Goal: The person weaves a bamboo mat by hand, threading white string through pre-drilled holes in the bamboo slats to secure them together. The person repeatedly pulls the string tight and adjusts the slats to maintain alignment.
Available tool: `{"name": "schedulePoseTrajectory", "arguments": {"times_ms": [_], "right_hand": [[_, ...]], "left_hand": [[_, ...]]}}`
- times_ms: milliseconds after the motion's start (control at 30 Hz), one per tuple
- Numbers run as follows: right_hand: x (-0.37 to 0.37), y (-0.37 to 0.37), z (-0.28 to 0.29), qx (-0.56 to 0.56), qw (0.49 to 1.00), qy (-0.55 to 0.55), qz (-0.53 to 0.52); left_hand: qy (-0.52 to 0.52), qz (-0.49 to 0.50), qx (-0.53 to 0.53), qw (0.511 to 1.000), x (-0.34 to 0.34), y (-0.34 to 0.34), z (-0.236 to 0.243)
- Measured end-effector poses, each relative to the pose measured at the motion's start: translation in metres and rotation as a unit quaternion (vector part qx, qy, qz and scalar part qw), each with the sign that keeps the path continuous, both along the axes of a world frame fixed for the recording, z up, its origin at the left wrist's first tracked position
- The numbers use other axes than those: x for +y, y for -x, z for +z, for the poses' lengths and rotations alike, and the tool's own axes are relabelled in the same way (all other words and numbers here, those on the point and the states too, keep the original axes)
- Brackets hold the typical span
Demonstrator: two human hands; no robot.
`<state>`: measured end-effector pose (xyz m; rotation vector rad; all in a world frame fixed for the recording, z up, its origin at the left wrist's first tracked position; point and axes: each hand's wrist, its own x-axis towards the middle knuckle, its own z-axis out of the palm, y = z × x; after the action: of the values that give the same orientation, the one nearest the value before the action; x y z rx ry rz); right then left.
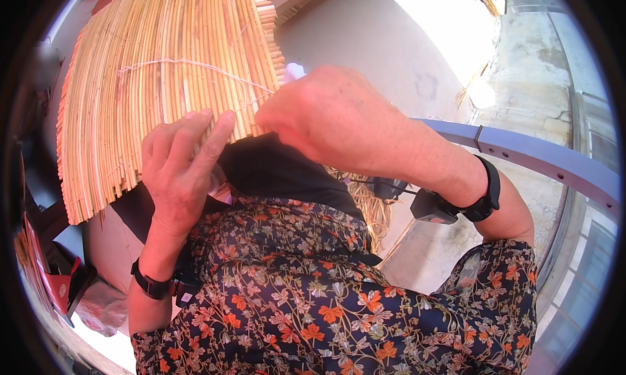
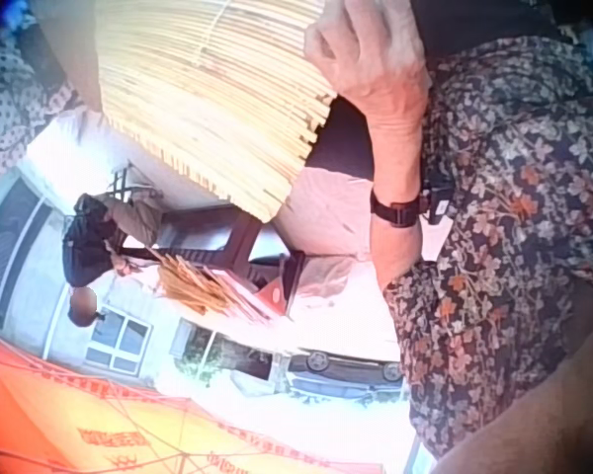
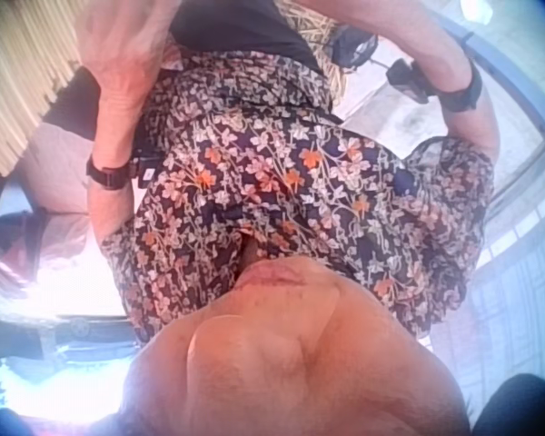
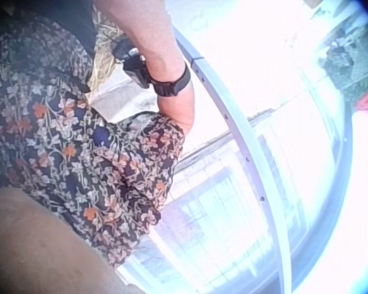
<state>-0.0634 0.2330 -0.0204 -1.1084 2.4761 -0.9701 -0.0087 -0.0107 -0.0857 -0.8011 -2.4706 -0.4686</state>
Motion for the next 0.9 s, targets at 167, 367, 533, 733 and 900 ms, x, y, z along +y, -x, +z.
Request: {"name": "schedulePoseTrajectory", "arguments": {"times_ms": [167,367,533,733,900], "right_hand": [[-0.006,-0.001,0.015,0.011,1.000,-0.027,0.004],[-0.005,0.000,0.015,0.037,0.998,-0.053,0.018],[-0.018,0.003,0.037,0.049,0.995,-0.080,0.039],[-0.035,0.008,0.052,0.094,0.978,-0.166,0.086],[-0.045,0.011,0.039,0.164,0.956,-0.213,0.119]], "left_hand": [[-0.004,-0.002,-0.001,1.000,-0.001,0.000,0.002],[-0.009,-0.002,0.008,1.000,0.000,0.000,0.005],[-0.011,-0.004,0.006,1.000,-0.002,0.000,0.007],[-0.005,-0.001,0.007,1.000,-0.003,-0.001,0.007],[-0.012,-0.005,0.010,1.000,-0.004,-0.003,0.003]]}}
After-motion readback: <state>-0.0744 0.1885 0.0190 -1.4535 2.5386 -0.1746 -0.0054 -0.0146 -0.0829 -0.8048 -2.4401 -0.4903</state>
